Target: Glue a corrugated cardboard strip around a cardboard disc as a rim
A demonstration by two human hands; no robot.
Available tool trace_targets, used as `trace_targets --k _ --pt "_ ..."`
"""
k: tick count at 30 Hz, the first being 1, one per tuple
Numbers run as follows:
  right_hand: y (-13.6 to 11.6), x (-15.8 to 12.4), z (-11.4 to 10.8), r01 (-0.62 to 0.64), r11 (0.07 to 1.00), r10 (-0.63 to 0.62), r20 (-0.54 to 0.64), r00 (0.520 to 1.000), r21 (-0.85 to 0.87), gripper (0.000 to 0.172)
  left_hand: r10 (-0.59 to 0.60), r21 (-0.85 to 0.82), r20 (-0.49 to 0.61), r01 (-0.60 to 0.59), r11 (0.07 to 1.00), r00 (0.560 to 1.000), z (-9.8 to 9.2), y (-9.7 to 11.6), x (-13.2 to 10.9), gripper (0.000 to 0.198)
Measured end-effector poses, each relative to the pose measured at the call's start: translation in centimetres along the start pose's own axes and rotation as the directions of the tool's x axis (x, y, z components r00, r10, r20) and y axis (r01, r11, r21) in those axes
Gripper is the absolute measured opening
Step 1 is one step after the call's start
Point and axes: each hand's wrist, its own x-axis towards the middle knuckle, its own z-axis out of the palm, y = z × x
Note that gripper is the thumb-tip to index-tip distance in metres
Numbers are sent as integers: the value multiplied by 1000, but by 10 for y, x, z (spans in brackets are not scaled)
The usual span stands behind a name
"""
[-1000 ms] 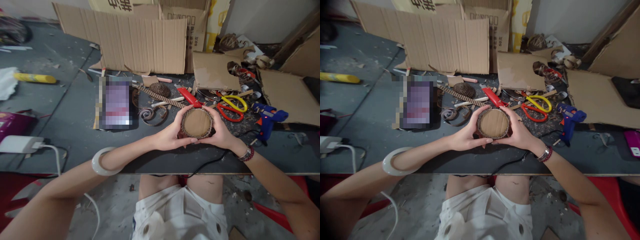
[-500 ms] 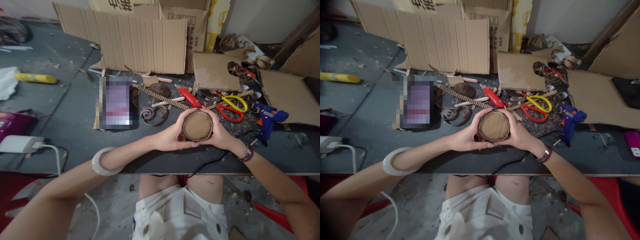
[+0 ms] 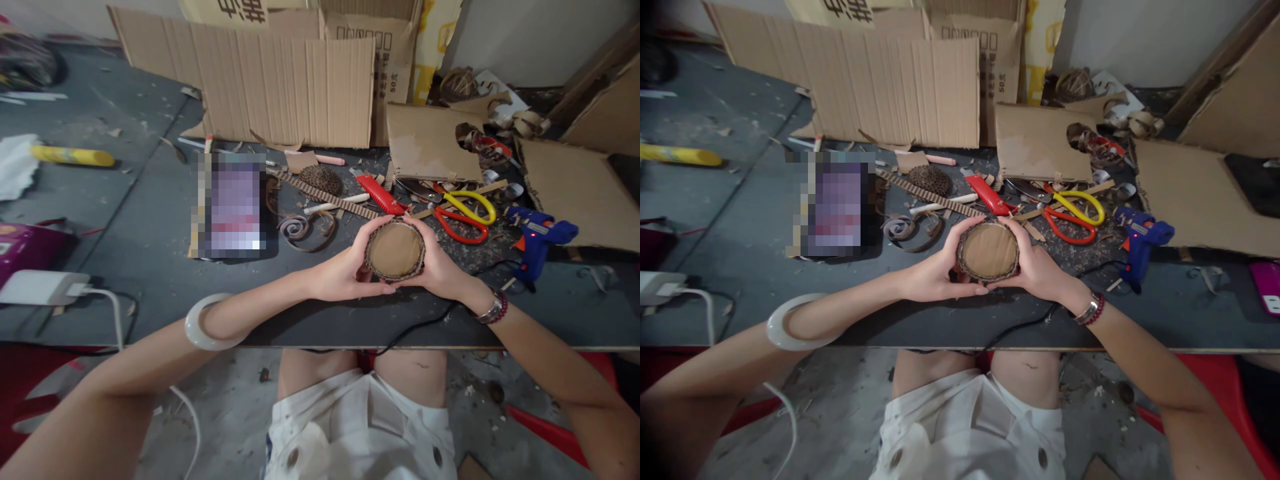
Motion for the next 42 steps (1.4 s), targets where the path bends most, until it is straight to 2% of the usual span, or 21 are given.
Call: trace_targets --k 5,7,13,19,26,33,42 --pt "-1 0 -1 53 998 -53 -10 999 29 111 167 103 -48 -161 982 985 0 0 4 94" --pt "-3 1 -1 61 997 -60 -23 998 51 111 185 120 -67 -176 977 981 0 0 4 94" --pt "-4 4 0 109 988 -92 -139 986 114 109 28 -44 -96 -32 998 995 0 -1 3 94" --pt "-3 5 -1 105 988 -87 -153 984 115 105 -46 -133 -104 32 991 994 -1 2 4 98" --pt "-2 4 -2 137 985 -124 -125 984 101 105 -44 -119 -111 31 992 993 -3 1 3 99" --pt "-2 4 -3 158 982 -147 -115 982 99 104 -96 -162 -22 91 983 995 -4 -1 3 102" --pt "-7 -1 -2 74 997 -74 23 997 13 105 -64 -199 9 65 978 998 -3 0 2 96"
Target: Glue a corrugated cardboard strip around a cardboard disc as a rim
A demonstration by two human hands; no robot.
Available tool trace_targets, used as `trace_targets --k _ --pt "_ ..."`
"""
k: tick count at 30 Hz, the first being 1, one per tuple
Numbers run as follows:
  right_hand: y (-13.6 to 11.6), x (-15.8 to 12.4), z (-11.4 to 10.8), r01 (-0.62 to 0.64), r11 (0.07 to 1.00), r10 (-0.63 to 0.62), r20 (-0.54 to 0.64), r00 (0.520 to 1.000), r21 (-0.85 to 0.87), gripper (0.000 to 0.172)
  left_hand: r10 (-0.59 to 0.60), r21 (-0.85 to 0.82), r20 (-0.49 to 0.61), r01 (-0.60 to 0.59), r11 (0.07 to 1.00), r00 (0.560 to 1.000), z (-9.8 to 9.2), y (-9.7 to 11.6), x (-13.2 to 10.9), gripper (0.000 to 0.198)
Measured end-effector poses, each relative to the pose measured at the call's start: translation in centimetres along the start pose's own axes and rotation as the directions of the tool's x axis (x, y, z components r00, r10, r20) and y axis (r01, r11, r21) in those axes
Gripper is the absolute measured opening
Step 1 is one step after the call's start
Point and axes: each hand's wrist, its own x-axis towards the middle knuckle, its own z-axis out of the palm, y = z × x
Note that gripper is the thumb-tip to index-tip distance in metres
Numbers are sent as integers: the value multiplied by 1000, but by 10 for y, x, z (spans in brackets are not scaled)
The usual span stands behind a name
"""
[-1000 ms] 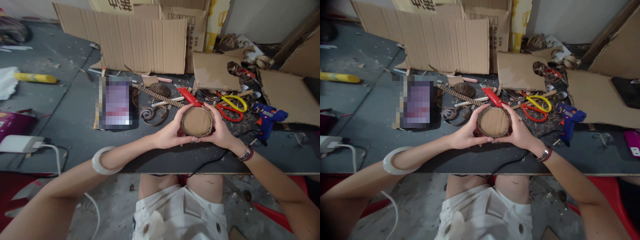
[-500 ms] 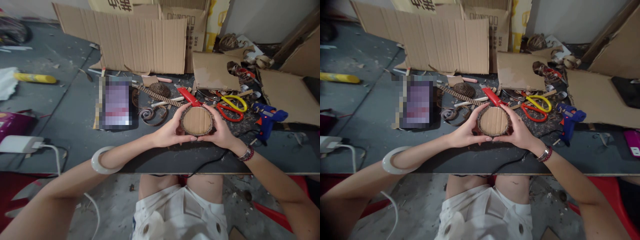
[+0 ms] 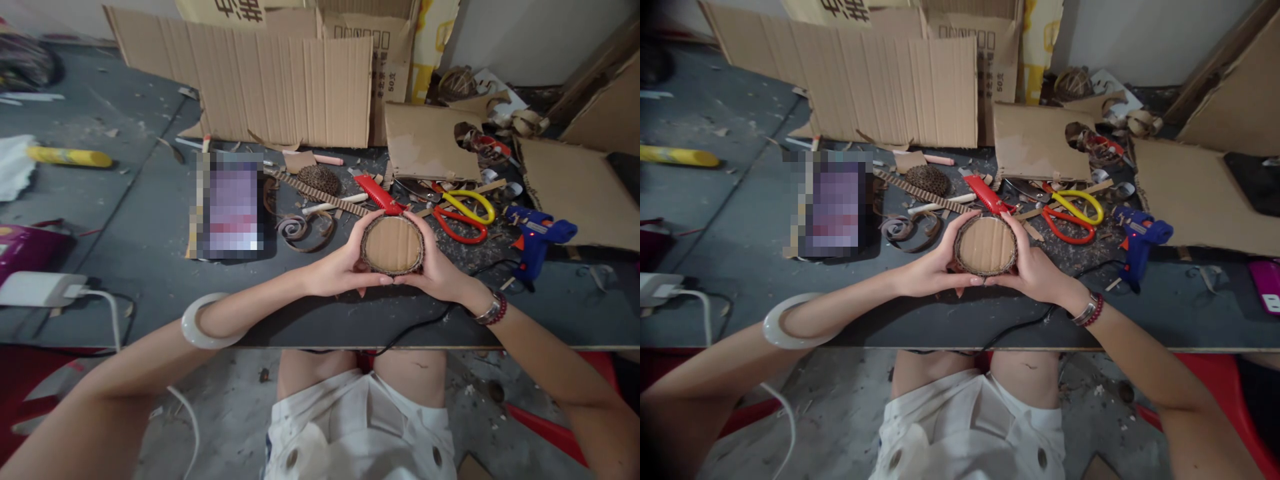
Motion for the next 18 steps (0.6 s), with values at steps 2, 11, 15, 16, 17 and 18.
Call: trace_targets --k 2,11,15,16,17,18 --pt "-2 0 0 -16 1000 16 17 1000 -10 107 -1 -10 10 2 1000 1000 0 0 0 95" --pt "-2 0 1 -51 999 49 75 996 19 106 -18 -5 3 18 1000 1000 0 1 -1 92" --pt "-2 0 1 -51 999 49 83 995 16 105 -25 -7 19 25 1000 1000 0 1 -1 91" --pt "-2 0 1 -48 999 47 82 996 14 105 -27 -8 21 27 1000 999 0 0 -1 91" --pt "-2 1 1 -47 999 46 81 996 13 104 -29 -9 23 30 1000 999 0 0 -1 91" --pt "-3 1 1 -46 999 45 79 996 12 104 -31 -10 25 32 999 999 0 0 -1 91"
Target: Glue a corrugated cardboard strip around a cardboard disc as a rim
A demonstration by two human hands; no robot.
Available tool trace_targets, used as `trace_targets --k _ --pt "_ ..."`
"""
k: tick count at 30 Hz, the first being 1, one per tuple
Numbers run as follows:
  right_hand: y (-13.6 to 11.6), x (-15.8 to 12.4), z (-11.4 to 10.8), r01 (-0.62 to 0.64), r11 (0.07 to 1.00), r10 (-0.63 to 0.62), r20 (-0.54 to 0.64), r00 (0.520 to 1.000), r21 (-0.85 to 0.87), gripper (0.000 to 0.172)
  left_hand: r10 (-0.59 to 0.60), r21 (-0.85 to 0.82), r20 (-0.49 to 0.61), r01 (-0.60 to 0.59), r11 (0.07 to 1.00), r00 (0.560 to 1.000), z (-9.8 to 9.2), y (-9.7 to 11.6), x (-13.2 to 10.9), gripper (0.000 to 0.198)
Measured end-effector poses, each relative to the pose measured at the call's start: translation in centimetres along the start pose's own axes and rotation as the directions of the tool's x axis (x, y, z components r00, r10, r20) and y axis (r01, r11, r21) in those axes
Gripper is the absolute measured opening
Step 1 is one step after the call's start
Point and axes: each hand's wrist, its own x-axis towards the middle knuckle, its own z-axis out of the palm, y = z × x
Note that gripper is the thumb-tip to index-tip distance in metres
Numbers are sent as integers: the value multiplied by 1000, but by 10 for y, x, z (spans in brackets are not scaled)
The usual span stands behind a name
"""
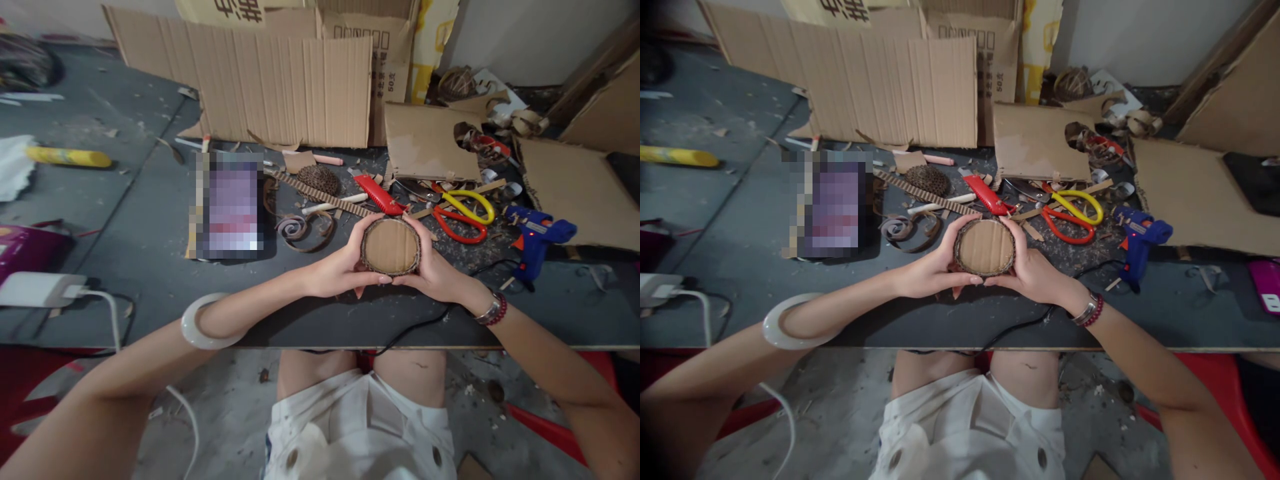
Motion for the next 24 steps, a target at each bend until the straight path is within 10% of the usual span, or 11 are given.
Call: trace_targets --k 16,24 --pt "0 1 0 -20 998 20 -9 1000 53 106 33 35 -15 -33 999 999 0 -4 0 91" --pt "2 2 1 44 993 -19 -210 978 113 100 100 84 -141 -89 993 985 1 -1 2 94"
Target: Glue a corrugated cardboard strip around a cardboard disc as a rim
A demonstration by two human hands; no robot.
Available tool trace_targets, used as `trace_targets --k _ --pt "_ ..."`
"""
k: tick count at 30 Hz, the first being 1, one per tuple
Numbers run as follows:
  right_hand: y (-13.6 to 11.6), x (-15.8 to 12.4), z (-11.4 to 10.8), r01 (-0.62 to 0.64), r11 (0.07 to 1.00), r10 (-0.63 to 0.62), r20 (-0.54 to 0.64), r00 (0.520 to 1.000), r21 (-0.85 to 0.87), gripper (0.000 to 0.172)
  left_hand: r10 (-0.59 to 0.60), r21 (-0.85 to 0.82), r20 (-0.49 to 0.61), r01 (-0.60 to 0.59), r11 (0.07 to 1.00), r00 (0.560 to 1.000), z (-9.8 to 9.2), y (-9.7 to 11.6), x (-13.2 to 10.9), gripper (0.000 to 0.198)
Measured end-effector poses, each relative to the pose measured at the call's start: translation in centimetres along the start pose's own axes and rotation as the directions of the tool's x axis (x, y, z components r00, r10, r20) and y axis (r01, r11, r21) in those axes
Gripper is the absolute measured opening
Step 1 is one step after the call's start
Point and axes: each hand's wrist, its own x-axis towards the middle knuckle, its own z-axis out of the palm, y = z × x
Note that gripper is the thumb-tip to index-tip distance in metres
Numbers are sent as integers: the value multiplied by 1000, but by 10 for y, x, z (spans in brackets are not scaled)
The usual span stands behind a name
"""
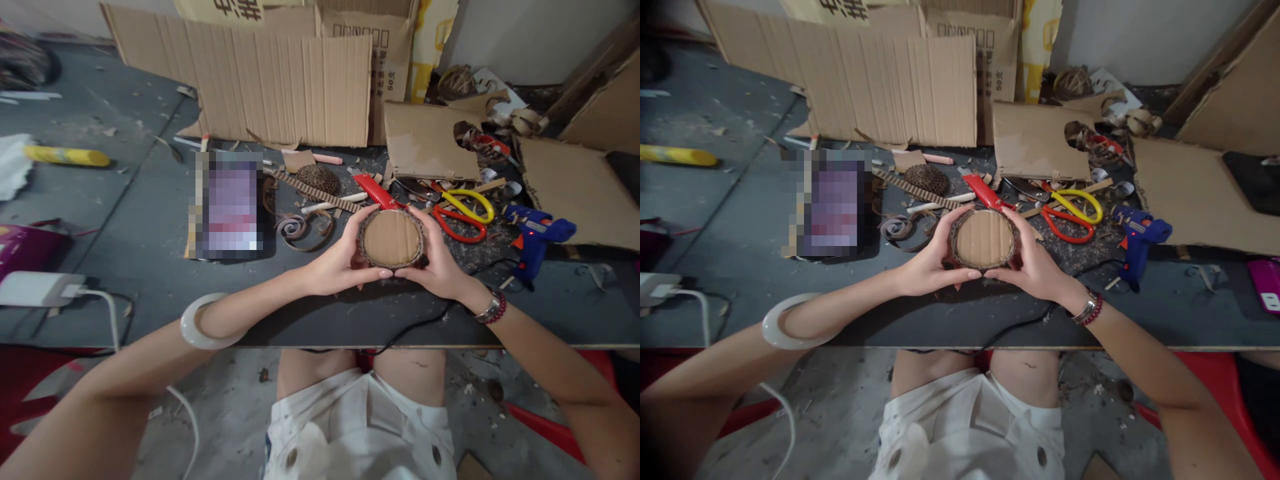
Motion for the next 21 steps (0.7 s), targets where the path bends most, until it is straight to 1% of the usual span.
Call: trace_targets --k 2,5,7,10,12,13,15,16,19,21 --pt "-1 0 -1 -27 999 28 -70 997 23 93 -16 -33 -7 16 999 1000 -1 0 1 93" --pt "-1 0 -3 -85 994 93 -123 988 66 81 -33 -56 13 34 998 999 -1 -1 1 91" --pt "-1 0 -4 -113 990 124 -131 984 88 76 -24 -52 34 26 998 999 -1 -1 1 90" --pt "-1 2 -5 -136 980 151 -96 984 149 72 7 -41 67 -4 999 998 -1 -2 0 91" --pt "-2 3 -6 -96 981 114 -103 988 170 76 14 -22 106 -12 1000 994 -2 -3 -1 91" --pt "-2 3 -7 -63 986 83 -128 988 156 80 11 -6 137 -10 1000 991 -2 -3 -1 90" --pt "-4 4 -8 -9 996 25 -187 982 86 88 1 27 199 -7 1000 980 -3 -5 -2 89" --pt "-6 4 -8 3 999 7 -208 978 49 90 -3 41 217 -6 999 976 -3 -5 -3 89" --pt "-9 4 -9 7 1000 -7 -225 974 -4 86 -13 60 226 -1 998 974 -2 -6 -3 89" --pt "-11 3 -9 28 1000 -30 -225 974 -10 84 -7 72 184 -6 997 983 -2 -6 -2 88"
